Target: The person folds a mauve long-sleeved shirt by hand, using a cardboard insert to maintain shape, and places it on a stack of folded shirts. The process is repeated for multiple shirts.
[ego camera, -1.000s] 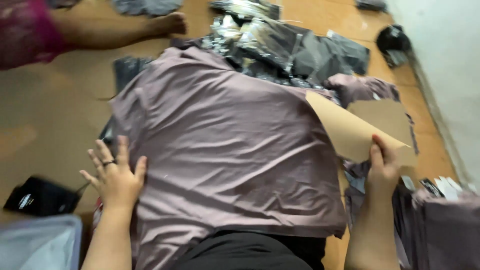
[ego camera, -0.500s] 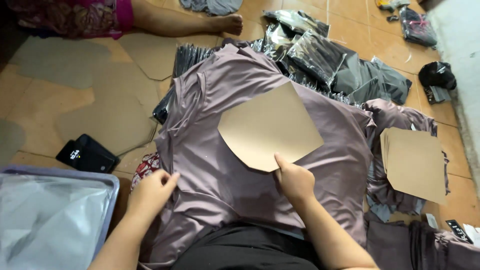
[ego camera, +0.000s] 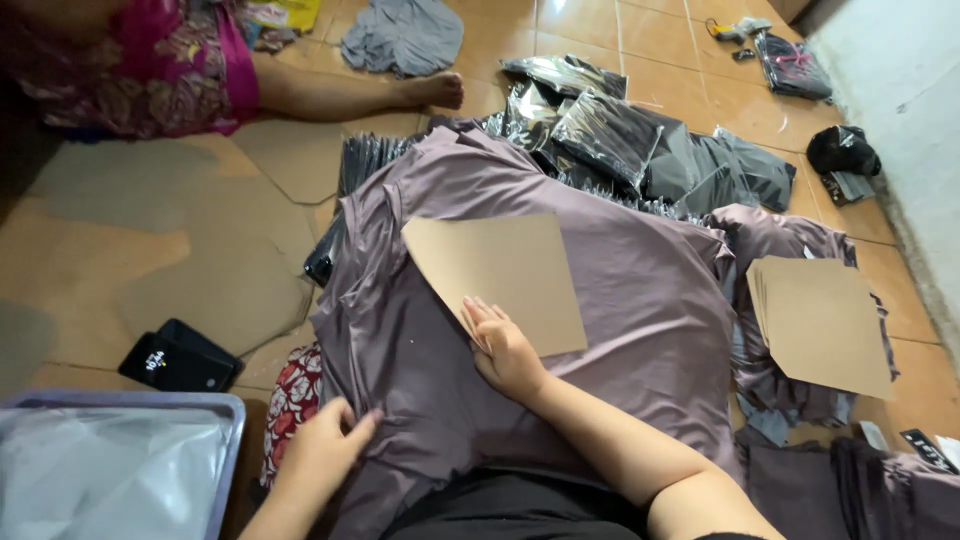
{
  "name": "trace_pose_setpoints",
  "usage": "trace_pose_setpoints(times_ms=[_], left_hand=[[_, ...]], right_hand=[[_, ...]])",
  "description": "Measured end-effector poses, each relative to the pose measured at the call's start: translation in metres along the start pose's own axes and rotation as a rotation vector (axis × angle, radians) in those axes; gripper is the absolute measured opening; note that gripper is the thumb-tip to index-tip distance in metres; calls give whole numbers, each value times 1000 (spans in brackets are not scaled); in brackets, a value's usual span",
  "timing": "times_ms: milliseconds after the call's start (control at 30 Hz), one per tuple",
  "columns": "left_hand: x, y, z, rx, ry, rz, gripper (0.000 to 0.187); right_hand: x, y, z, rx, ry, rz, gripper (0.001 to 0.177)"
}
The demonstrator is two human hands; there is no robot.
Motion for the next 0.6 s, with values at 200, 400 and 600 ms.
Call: trace_pose_setpoints(times_ms=[200,400,600], left_hand=[[45,19,-2,18,316,226,55],[34,11,-15,94,244,148,48],[6,-6,-23,461,-209,-183,25]], right_hand=[[36,-11,41,188,-9,-446,81],[76,-9,65,313,-50,-782,78],[68,-4,62,394,77,-772,99]])
Point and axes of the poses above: each hand's wrist, its own z-axis towards the middle knuckle, its own x-axis out of the palm, y = z × x, the point moved 10 cm from there along z, towards the middle knuckle, and after that the axes turned 15 degrees about x, right-handed, at the moved point
